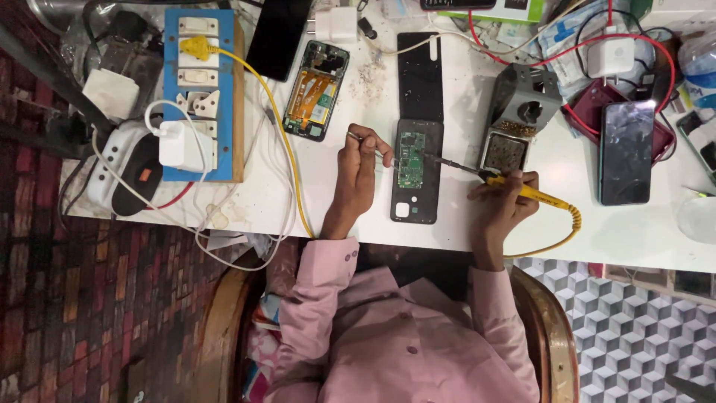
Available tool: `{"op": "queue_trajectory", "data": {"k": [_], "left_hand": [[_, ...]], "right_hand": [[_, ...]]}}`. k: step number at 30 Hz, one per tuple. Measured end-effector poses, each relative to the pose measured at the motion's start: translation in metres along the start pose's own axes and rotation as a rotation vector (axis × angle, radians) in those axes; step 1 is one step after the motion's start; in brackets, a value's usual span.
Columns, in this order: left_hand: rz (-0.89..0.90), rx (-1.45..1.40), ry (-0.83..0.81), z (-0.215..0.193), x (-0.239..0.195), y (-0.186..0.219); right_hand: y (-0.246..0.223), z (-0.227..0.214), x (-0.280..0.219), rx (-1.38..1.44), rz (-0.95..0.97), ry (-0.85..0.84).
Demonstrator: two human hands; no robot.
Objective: The person uses a soldering iron and a small tool to work on a disassembled mobile phone circuit board. They repeatedly apply heat and manipulate components on the board while seated at a cluttered workbench.
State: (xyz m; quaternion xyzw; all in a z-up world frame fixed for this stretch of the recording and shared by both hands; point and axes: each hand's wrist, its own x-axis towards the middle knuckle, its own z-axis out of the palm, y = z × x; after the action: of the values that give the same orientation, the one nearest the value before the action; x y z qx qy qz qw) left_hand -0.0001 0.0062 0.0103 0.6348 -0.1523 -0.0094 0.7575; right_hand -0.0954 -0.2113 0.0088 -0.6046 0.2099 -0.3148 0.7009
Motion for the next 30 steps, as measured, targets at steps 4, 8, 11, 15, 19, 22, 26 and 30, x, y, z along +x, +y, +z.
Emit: {"op": "queue_trajectory", "data": {"k": [4,8,11,15,19,22,26,30], "left_hand": [[0.005,0.025,-0.006,-0.0013,0.0015,0.0014],[-0.005,0.0,-0.007,-0.0008,0.0008,0.0011],[-0.016,-0.001,-0.003,0.0001,0.0009,0.0003],[-0.002,0.01,0.002,-0.0003,0.0002,0.0007],[-0.004,0.018,0.011,0.0009,0.0006,0.0023],[-0.011,0.016,0.018,0.0004,0.0025,0.003],[0.002,0.022,0.012,0.0003,0.0002,0.0026],[0.008,0.037,0.012,-0.0001,0.0,0.0021]], "right_hand": [[0.0008,0.0014,0.0011,-0.015,-0.003,-0.008],[0.0004,0.0017,0.0008,-0.029,-0.004,-0.016],[0.0008,0.0018,0.0008,-0.033,-0.017,-0.024],[0.0032,0.0012,0.0012,-0.039,-0.031,-0.018],[0.0045,-0.0021,0.003,0.048,0.027,0.075],[0.0053,-0.0021,0.0053,0.062,0.048,0.097],[0.0037,-0.0026,0.0015,0.038,0.029,0.047],[0.0016,-0.0005,-0.0012,-0.022,0.036,0.005]]}}
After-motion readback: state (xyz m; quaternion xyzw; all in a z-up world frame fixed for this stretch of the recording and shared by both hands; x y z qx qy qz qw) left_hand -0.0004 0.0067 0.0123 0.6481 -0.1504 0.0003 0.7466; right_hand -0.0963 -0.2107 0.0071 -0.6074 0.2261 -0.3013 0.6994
